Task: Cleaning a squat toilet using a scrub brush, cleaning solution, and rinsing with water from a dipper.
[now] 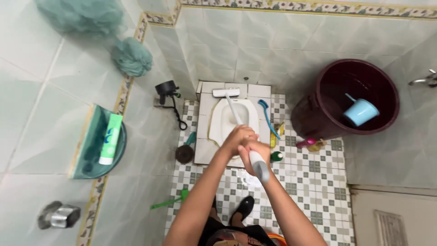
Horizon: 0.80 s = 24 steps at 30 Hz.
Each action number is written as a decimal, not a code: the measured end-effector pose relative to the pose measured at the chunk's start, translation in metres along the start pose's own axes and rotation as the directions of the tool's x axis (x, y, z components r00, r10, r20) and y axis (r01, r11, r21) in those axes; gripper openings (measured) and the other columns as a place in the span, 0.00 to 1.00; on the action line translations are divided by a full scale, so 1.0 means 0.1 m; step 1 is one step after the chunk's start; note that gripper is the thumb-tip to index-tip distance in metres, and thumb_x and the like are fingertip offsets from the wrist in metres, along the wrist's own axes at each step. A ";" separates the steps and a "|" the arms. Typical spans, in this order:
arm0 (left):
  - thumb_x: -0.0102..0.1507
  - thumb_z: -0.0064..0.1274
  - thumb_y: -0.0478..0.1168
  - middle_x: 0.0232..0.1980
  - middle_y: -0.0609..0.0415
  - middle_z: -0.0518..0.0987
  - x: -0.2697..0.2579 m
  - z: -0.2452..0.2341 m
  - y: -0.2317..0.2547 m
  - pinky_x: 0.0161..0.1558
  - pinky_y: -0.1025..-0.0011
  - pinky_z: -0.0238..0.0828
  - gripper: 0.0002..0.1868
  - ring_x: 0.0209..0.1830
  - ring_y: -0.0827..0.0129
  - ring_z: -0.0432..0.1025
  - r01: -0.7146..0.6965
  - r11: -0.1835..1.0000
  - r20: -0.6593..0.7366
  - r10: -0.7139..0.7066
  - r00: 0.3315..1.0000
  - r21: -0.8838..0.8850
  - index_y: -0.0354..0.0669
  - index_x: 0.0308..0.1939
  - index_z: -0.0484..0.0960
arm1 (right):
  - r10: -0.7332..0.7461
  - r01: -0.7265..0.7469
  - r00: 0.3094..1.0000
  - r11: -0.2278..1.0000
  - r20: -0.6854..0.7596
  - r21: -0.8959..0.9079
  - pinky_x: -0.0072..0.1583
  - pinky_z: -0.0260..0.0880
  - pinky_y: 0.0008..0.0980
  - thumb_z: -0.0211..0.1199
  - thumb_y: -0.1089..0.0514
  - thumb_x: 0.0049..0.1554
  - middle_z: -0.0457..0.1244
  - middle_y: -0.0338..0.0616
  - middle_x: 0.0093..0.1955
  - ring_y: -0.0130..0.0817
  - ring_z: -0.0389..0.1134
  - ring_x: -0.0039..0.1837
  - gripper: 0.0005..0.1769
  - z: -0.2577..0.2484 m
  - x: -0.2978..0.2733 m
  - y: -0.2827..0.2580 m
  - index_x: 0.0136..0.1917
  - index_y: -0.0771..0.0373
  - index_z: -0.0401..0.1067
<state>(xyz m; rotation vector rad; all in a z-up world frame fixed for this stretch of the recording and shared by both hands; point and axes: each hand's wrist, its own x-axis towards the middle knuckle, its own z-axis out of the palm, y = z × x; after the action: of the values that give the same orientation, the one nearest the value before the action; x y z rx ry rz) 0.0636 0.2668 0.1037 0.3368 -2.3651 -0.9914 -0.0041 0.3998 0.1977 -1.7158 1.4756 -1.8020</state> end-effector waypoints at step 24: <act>0.53 0.57 0.40 0.32 0.50 0.80 -0.46 -1.00 -0.61 0.48 0.60 0.70 0.06 0.41 0.52 0.74 0.054 0.998 0.003 -0.054 0.999 0.044 0.44 0.24 0.79 | 0.151 -0.151 0.988 0.988 -0.011 0.045 0.41 0.65 0.33 0.63 0.68 0.59 0.58 0.45 0.30 0.36 0.57 0.34 0.17 1.29 0.08 0.22 0.32 0.64 0.60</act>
<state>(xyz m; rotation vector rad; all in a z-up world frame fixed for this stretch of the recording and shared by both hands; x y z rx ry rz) 0.1595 0.1859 0.1003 0.4175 -2.3957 -0.9671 0.0940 0.3218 0.1585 -1.5295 1.5159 -1.7584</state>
